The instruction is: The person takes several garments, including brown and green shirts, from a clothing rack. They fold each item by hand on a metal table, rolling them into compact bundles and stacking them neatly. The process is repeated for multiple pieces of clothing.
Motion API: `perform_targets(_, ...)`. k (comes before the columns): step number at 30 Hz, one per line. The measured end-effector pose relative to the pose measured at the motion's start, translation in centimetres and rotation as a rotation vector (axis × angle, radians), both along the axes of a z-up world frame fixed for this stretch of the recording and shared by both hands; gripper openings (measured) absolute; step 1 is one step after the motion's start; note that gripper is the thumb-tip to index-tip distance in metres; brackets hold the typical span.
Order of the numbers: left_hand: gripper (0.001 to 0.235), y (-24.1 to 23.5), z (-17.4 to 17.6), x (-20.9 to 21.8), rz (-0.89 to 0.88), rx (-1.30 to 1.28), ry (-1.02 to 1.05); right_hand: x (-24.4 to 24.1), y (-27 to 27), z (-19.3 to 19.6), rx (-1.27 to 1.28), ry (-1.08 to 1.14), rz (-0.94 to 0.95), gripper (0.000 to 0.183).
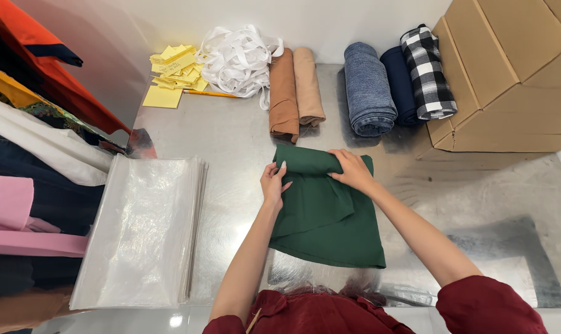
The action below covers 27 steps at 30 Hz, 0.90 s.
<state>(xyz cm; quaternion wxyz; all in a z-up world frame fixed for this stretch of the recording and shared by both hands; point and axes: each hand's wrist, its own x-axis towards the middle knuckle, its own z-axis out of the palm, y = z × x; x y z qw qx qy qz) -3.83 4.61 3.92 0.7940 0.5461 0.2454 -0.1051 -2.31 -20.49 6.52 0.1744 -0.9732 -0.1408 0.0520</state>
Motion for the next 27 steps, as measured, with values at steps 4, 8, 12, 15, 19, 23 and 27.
perform_targets(4, 0.029, 0.2, 0.2, -0.6, 0.062, -0.017, -0.019, -0.2, -0.4, -4.5, -0.125, -0.181, 0.003, 0.065)
perform_targets(8, 0.038, -0.2, -1.0, -0.9, 0.159, 0.225, -0.121, -1.3, 0.1, -5.9, -0.3, -0.449, 0.009, 0.068)
perform_targets(12, 0.049, -1.0, 2.4, -1.4, 0.023, 0.882, -0.57, -2.4, 1.1, -6.4, -0.325, -0.623, 0.003, 0.068)
perform_targets(15, 0.079, -1.8, 2.5, 0.4, -0.499, 1.317, -0.873, -3.5, 1.6, -5.7, -0.265, -0.617, 0.013, 0.075)
perform_targets(19, 0.1, -3.5, 0.3, 2.6, -0.945, 1.595, -0.898, -4.9, 1.2, -5.1, -0.133, -0.602, 0.051, 0.084)
perform_targets(23, 0.087, -4.6, -2.1, 4.0, -1.044, 1.713, -0.918, -6.9, -0.1, -3.1, -0.042, -0.576, 0.114, 0.067)
perform_targets(27, 0.065, -4.3, -5.1, 3.1, -0.935, 1.772, -1.054, -7.2, -2.1, -2.1, -0.034, -0.505, 0.118, 0.07)
